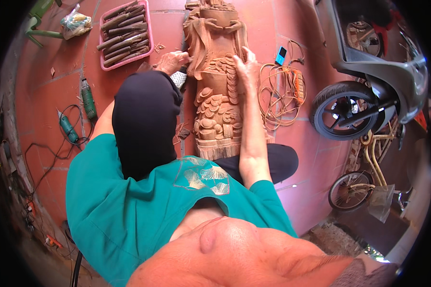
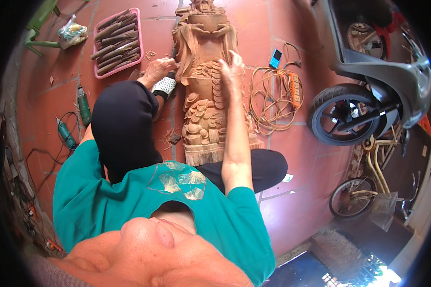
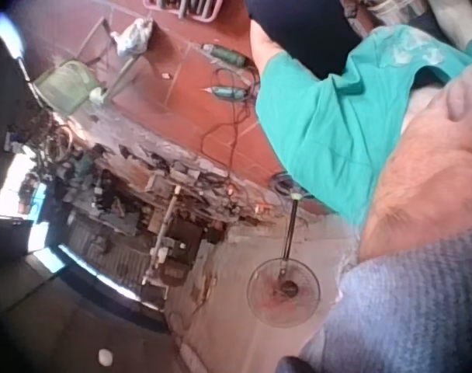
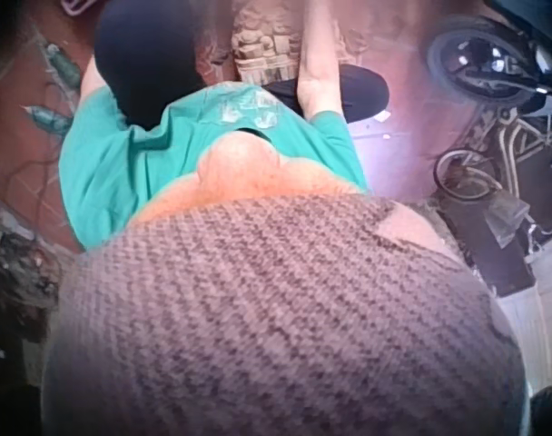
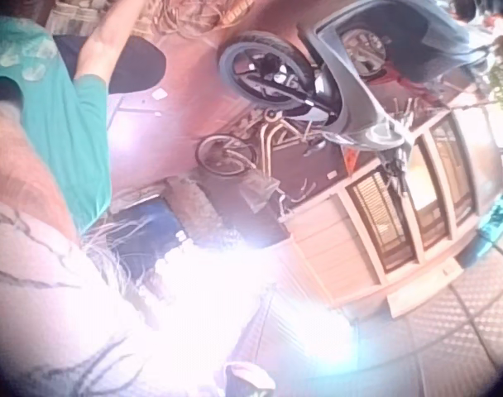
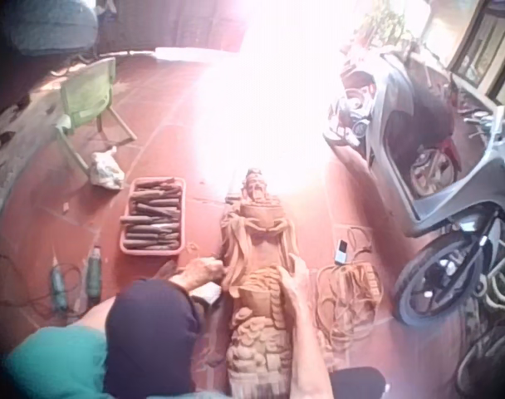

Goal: The person sits on the floor and carves a wooden sculpture using a small chisel. They refine details on the upper section of the figure, focusing on the head and shoulders, while holding the piece steady with their other hand.

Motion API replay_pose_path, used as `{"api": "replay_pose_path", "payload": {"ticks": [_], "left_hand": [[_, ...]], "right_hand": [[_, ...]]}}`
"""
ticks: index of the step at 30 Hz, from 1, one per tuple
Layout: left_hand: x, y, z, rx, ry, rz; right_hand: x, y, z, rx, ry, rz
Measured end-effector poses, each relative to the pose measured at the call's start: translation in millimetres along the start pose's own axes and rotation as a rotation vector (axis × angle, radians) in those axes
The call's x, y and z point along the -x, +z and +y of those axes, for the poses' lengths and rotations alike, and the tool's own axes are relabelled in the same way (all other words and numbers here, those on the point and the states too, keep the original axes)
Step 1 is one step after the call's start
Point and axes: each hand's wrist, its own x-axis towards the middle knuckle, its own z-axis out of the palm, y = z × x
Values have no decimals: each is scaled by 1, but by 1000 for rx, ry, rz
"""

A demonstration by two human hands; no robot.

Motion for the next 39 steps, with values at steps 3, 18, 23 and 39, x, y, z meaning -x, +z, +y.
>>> {"api": "replay_pose_path", "payload": {"ticks": [3, 18, 23, 39], "left_hand": [[13, -28, -10, -121, -49, -65], [-50, -346, 88, -170, 163, 177], [-110, -269, 123, -270, 202, 181], [1, 35, 25, 514, -614, 393]], "right_hand": [[40, 2, -25, 109, -47, 26], [51, 22, -8, 229, -22, -12], [60, 2, 6, 311, 9, 17], [49, 19, -39, 295, 41, 136]]}}
